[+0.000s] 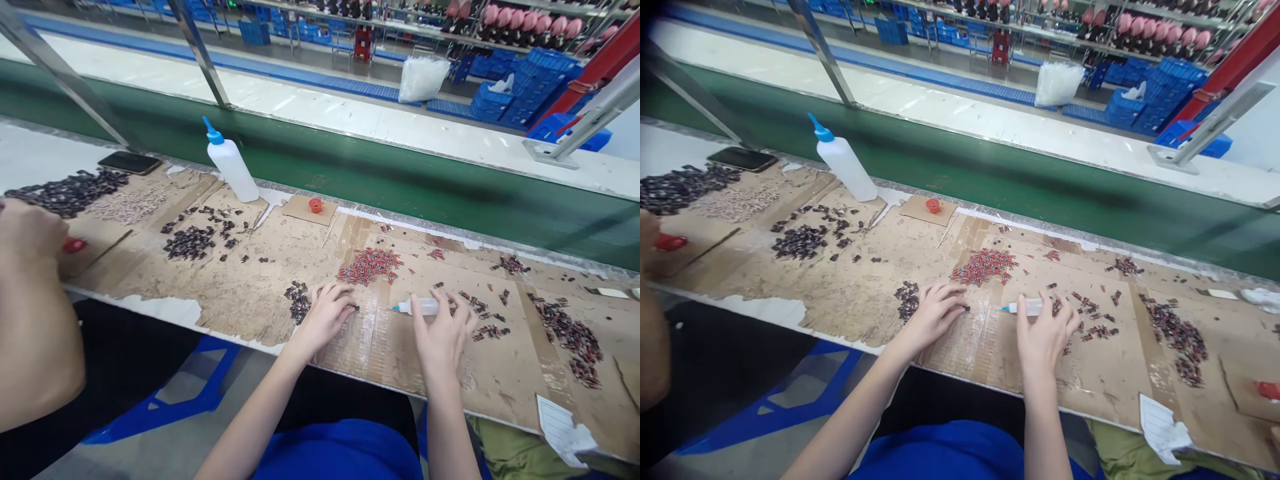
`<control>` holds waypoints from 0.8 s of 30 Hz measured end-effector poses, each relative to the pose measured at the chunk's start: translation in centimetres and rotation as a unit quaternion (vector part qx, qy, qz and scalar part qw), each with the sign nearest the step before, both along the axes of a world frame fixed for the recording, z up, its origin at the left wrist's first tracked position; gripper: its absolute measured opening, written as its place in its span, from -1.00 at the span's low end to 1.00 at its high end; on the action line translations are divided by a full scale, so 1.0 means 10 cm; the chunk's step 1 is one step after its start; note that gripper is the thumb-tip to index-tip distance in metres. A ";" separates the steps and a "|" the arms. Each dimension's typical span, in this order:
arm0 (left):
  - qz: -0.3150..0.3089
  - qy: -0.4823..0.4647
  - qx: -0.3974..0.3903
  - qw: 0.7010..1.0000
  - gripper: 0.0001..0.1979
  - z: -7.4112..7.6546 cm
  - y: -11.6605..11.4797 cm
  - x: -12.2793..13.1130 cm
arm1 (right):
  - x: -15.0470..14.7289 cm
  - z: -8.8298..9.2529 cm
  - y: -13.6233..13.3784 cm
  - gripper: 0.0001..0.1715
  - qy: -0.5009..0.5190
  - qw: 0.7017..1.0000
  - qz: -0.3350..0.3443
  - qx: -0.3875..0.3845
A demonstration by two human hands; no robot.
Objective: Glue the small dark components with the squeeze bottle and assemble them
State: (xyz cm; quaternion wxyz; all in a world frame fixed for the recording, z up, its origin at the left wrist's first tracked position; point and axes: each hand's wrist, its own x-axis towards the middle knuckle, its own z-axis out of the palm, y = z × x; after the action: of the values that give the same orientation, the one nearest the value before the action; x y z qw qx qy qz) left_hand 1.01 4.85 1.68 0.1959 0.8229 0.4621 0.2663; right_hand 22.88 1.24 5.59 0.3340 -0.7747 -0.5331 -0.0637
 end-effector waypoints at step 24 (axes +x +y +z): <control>0.074 -0.249 -0.052 0.964 -0.82 0.20 -0.10 0.08 | -0.46 0.06 0.25 -0.67 0.321 0.899 0.277 -0.107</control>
State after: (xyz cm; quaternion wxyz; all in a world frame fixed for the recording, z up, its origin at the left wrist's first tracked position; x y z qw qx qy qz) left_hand 1.81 3.84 3.71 0.3274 0.6825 0.4715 0.4524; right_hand 18.26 3.72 6.18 0.4062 -0.6053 -0.5937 0.3408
